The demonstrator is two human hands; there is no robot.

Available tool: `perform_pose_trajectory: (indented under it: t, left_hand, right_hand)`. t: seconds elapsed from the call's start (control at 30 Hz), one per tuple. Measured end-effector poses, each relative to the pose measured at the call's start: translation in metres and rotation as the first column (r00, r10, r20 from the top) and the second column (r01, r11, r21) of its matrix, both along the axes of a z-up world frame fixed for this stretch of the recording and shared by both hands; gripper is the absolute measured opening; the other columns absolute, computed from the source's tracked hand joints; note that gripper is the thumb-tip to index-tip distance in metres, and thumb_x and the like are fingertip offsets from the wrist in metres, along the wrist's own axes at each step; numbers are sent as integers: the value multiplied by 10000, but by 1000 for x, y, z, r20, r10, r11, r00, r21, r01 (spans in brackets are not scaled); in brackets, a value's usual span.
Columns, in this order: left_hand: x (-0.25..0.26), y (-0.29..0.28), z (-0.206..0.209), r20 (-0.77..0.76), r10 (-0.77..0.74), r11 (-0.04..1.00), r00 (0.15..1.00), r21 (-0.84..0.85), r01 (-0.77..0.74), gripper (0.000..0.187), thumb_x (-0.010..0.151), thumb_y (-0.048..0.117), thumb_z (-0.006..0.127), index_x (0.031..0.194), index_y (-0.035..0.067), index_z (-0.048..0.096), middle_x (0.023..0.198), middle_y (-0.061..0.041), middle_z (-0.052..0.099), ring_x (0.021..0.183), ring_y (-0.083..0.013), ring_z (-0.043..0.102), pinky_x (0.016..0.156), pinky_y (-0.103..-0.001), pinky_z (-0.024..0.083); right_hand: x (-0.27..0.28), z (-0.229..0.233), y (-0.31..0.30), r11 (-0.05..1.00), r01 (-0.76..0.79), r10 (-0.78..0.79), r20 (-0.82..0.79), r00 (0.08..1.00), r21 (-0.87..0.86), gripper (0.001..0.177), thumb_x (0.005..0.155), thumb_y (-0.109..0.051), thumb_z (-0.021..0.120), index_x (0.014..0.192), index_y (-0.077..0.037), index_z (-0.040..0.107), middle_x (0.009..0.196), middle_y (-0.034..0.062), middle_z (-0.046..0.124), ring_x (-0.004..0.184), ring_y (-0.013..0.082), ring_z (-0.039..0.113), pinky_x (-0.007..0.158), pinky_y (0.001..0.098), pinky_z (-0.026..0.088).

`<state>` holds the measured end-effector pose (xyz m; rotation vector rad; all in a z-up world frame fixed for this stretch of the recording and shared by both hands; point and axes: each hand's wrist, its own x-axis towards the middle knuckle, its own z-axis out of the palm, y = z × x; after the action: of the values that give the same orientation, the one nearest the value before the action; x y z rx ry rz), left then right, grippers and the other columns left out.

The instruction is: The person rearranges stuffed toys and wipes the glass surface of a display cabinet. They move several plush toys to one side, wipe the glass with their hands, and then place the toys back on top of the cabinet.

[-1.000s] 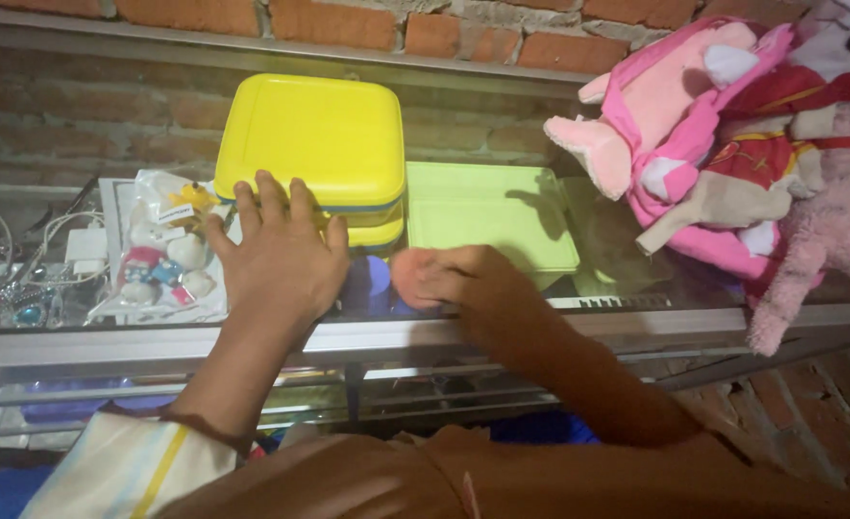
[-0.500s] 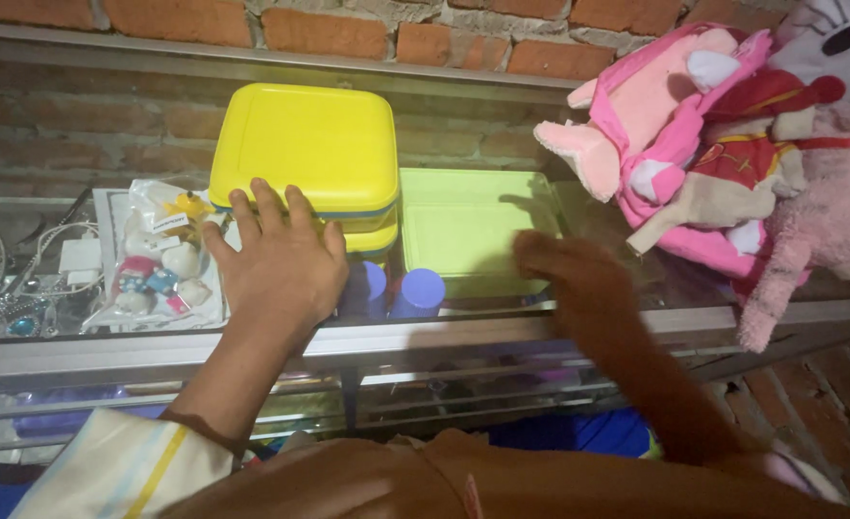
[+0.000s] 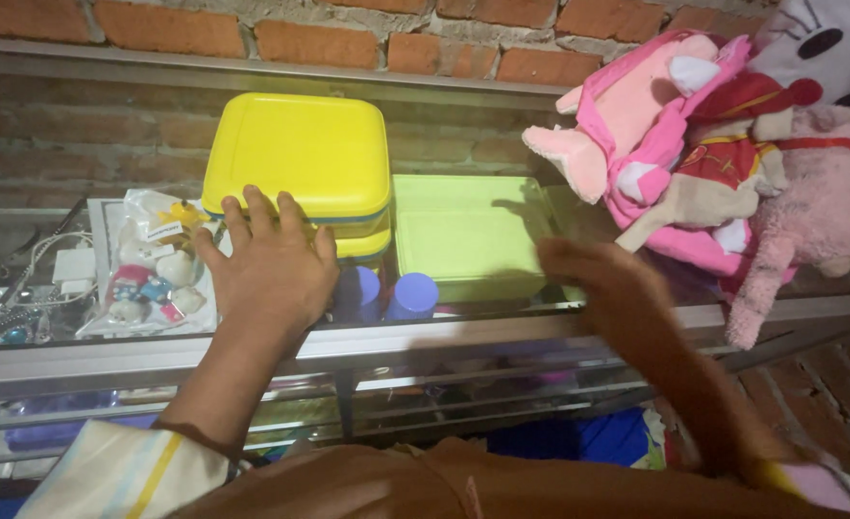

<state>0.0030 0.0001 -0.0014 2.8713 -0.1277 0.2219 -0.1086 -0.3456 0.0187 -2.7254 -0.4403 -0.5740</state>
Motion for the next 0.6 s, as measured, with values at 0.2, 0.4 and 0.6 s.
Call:
perform_pose_trajectory:
  t: [0.2, 0.4, 0.6]
  left_hand:
    - [1, -5, -3, 21, 12, 999, 1000, 38, -13, 710, 989, 461, 305, 1562, 41, 290, 1642, -233, 181, 1508, -437, 124, 1143, -686, 54]
    - [0, -7, -6, 62, 16, 1000, 998, 24, -18, 705, 996, 460, 314, 1551, 26, 317, 1637, -242, 203, 1509, -439, 141, 1148, -680, 69]
    - [1, -8, -4, 50, 27, 999, 998, 16, -28, 711, 984, 475, 330, 1546, 40, 326, 1637, -234, 200, 1512, -430, 138, 1160, -659, 74]
  right_hand:
    - [-12, -9, 1, 991, 84, -82, -22, 996, 102, 339, 911, -18, 580, 1197, -111, 736, 1189, 110, 740, 1151, 261, 689, 1000, 417, 539]
    - [40, -18, 97, 894, -422, 441, 125, 889, -152, 383, 885, -167, 680, 1243, -33, 653, 1344, 201, 597, 1257, 404, 579, 1064, 506, 485]
    - [131, -6, 131, 859, -470, 474, -35, 880, -200, 390, 991, -252, 580, 1334, -69, 575, 1381, 186, 548, 1323, 398, 515, 1053, 523, 435]
